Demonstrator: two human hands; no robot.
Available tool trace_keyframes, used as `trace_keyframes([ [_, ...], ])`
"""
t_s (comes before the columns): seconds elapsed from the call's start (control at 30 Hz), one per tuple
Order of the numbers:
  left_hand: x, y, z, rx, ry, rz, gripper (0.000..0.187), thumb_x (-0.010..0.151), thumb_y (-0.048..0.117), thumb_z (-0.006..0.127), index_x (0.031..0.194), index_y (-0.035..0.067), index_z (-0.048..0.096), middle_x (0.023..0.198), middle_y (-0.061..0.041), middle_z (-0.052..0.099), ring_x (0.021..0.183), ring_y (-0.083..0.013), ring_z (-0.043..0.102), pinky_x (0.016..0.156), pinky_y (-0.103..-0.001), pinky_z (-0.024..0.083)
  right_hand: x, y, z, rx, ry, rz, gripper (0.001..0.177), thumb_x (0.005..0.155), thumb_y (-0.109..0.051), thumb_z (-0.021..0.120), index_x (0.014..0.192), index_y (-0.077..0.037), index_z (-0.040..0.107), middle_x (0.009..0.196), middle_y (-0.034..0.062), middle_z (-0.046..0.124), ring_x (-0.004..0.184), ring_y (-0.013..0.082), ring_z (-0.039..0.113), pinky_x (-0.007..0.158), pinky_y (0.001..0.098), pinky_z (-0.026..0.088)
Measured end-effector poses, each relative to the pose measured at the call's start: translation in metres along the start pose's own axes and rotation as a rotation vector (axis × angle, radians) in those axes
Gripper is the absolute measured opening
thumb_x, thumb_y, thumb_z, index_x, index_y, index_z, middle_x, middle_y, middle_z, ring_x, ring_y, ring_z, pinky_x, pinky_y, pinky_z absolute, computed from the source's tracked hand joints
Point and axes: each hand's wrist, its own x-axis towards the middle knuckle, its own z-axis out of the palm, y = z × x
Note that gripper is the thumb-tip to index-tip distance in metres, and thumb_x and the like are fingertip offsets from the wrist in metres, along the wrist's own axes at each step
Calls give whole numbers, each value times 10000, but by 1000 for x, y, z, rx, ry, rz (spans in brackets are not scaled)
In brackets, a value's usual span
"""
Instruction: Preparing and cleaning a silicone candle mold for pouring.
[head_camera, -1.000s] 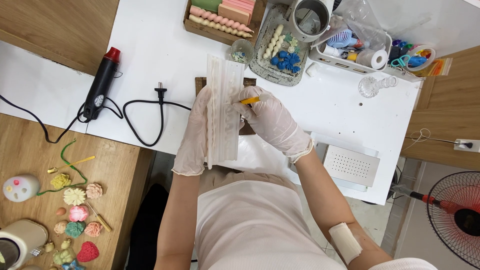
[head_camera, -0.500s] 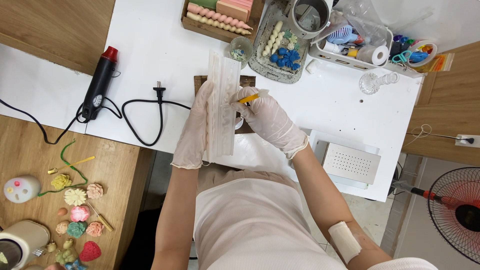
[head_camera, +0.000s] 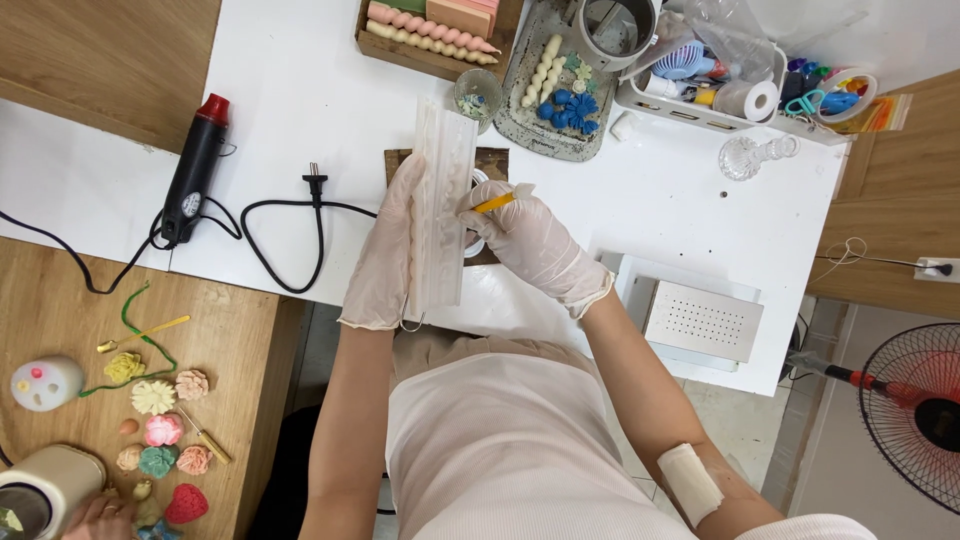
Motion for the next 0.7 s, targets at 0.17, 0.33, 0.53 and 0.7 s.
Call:
trace_keyframes([
  [0.17, 7, -4, -7, -78, -17, -10, 554, 982, 480, 593, 1389, 104, 583, 1145, -63, 701, 919, -154, 707, 742, -340, 639, 1, 2, 0, 28, -45, 57, 158, 1018, -188, 615, 1064, -47, 670, 880, 98, 738, 797, 247, 751, 724, 344, 579],
  [0.33, 12, -4, -6, -82, 41, -34, 514, 944, 458, 625, 1337, 128, 597, 1076, -51, 707, 879, -144, 704, 720, -349, 647, 1, 8, 2, -66, -64, 84, 175, 1018, -213, 618, 1069, -61, 686, 865, 112, 742, 774, 283, 725, 709, 365, 571],
  [0.53, 24, -7, -18, -32, 50, -27, 544, 939, 475, 652, 1336, 107, 605, 1046, -36, 696, 834, -113, 684, 674, -300, 617, -1, 15, 6, -34, -34, -28, 150, 1009, -194, 627, 1051, -54, 662, 890, 122, 712, 821, 299, 721, 735, 387, 566],
  [0.7, 30, -6, -19, 42, 99, -10, 524, 941, 470, 631, 1332, 122, 610, 991, -10, 679, 795, -72, 662, 622, -246, 589, -1, 16, 9, -71, -66, 49, 159, 1010, -216, 637, 1045, -62, 661, 893, 138, 693, 812, 333, 678, 731, 406, 542],
])
